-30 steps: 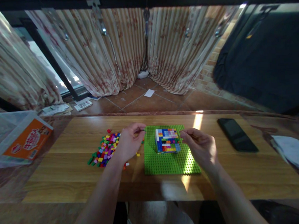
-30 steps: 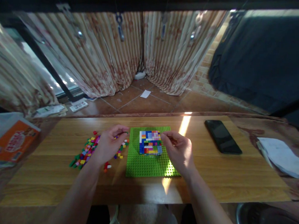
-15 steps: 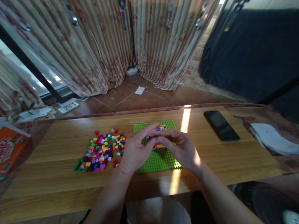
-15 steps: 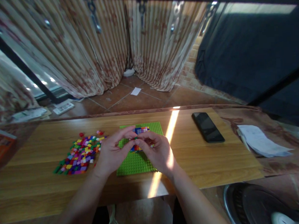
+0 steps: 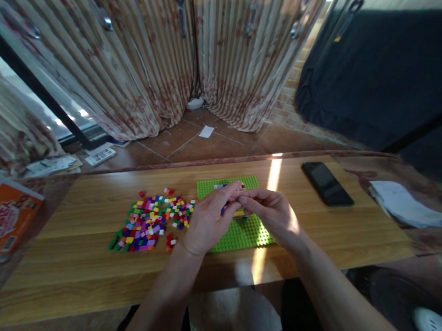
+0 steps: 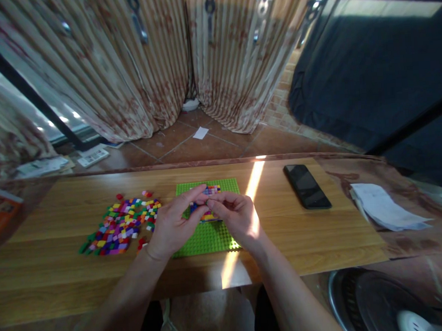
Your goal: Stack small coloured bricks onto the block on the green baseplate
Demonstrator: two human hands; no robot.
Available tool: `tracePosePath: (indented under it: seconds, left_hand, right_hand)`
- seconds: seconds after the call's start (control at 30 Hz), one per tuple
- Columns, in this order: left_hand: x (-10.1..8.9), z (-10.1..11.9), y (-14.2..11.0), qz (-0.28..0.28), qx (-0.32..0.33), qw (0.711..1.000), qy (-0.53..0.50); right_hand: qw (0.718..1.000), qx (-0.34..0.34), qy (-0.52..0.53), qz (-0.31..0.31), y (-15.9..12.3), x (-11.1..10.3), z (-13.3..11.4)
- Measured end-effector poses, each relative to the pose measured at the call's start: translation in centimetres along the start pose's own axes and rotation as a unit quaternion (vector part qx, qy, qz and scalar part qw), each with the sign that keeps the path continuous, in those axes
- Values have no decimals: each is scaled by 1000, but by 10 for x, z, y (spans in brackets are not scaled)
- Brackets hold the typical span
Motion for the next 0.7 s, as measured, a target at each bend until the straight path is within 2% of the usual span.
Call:
tracePosePath:
  seconds: [0.2, 0.3, 0.4, 0.47, 0.6, 0.7]
  left_hand:
    - [3, 0, 1, 6, 5, 1000, -10]
    - [1, -7, 1, 18, -11, 1000, -22]
    - [-6, -21, 0, 47, -39, 998, -36]
    - [-11, -32, -1, 61, -59, 996, -38]
    - [-19, -51, -3, 72, -108, 991, -22]
    - [-18, -55, -3, 62, -127, 990, -17]
  right_hand:
    - [1000, 0, -17, -21, 1, 4, 1]
    - [999, -3, -38, 8, 1, -10, 0]
    - [996, -4, -68, 56, -2, -35, -3]
    - [994, 0, -88, 61, -3, -46, -5]
    - [994, 29, -102, 36, -4, -50, 5]
    - [994, 47, -90, 28, -4, -48, 17]
Point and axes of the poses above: each hand's wrist, its own y-axis towards the middle knuckle, its own x-axis out of the palm, z = x × y, the point moved 10 cm from there along y, towards the middle knuckle, and after that the axes turned 13 degrees about -z, right-handed, at the moved point
